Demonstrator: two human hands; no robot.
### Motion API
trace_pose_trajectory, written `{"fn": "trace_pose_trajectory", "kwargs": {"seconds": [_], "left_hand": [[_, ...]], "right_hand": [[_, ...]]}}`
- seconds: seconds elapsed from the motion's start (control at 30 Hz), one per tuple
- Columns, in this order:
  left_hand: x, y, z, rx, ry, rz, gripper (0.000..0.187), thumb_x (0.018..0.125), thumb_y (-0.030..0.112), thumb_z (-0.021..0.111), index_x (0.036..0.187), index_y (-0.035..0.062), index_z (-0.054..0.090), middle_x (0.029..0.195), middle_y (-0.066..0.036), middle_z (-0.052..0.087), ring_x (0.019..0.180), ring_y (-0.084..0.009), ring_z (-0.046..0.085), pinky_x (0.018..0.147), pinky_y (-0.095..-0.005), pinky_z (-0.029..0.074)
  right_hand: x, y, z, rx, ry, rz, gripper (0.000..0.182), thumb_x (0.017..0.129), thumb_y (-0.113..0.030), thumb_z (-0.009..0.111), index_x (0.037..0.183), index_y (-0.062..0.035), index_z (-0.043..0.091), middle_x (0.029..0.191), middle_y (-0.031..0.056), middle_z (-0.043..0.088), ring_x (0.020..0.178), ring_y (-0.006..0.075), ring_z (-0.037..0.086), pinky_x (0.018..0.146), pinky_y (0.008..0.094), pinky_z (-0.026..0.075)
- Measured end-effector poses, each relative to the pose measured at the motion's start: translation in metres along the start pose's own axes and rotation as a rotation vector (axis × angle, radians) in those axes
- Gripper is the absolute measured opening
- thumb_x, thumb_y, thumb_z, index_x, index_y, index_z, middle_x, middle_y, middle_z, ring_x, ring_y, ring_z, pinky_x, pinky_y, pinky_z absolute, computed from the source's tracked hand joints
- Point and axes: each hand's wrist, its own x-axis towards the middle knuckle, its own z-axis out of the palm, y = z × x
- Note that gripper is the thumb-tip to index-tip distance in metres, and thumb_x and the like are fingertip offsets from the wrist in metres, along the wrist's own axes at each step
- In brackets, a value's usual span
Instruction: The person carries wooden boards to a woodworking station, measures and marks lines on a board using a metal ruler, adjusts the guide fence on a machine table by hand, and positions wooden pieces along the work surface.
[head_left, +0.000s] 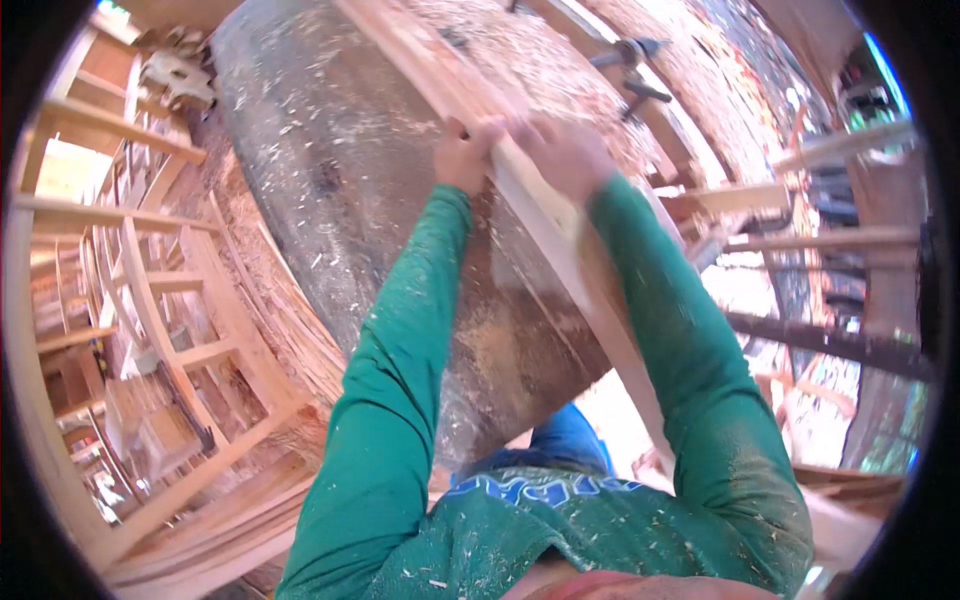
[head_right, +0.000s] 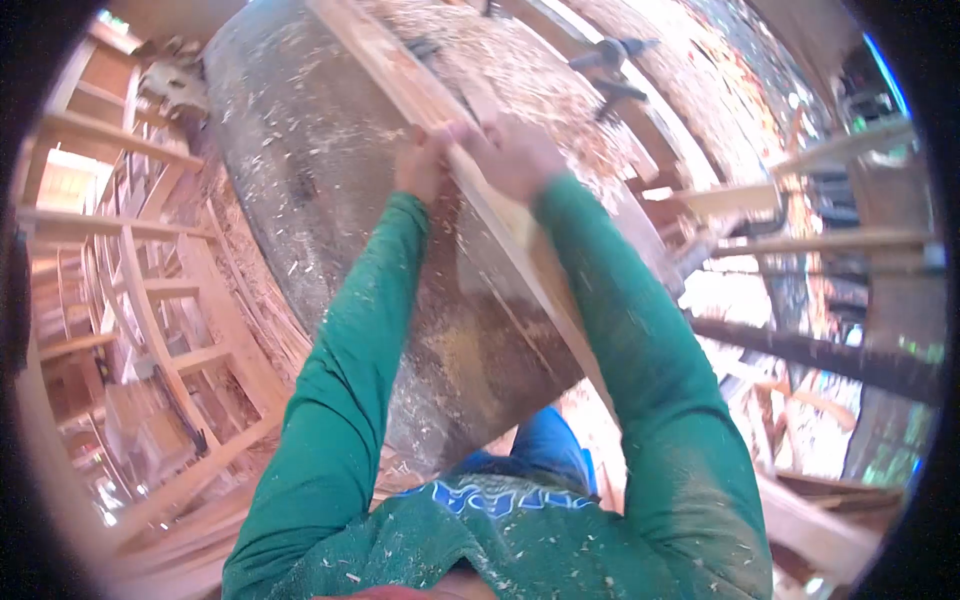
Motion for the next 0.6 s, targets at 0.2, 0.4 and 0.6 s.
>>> {"fn": "trace_pose_trajectory", "kwargs": {"seconds": [0.2, 0.4, 0.6], "left_hand": [[-0.007, 0.010, -0.006, -0.012, -0.041, -0.117, 0.053, 0.089, 0.051, 0.067, 0.119, 0.0067, 0.065, 0.102, -0.008, 0.066, 0.085, -0.0209, 0.067, 0.072, -0.0369, 0.055], [0.005, 0.004, -0.014, -0.149, -0.227, -0.079, 0.047, 0.098, 0.051, 0.055, 0.122, 0.0101, 0.058, 0.115, -0.006, 0.063, 0.109, -0.0221, 0.061, 0.095, -0.0431, 0.050], [-0.012, 0.037, 0.008, -0.084, -0.137, -0.135, 0.062, 0.093, 0.056, 0.055, 0.134, 0.0093, 0.053, 0.121, -0.008, 0.062, 0.112, -0.0246, 0.060, 0.100, -0.0430, 0.047]], "right_hand": [[-0.356, 0.064, -0.008, 0.069, -0.016, 0.300, 0.089, 0.079, -0.031, 0.086, 0.149, -0.0007, 0.041, 0.125, 0.0269, 0.065, 0.116, 0.0430, 0.066, 0.096, 0.0468, 0.053], [-0.430, 0.082, 0.008, -0.094, 0.203, 0.371, 0.073, 0.074, -0.022, 0.087, 0.136, -0.0031, 0.054, 0.107, 0.0181, 0.070, 0.090, 0.0390, 0.069, 0.077, 0.0474, 0.055], [-0.417, 0.085, 0.008, -0.041, 0.180, 0.381, 0.075, 0.067, -0.017, 0.088, 0.133, -0.0036, 0.057, 0.115, 0.0218, 0.070, 0.093, 0.0409, 0.069, 0.079, 0.0486, 0.055]]}}
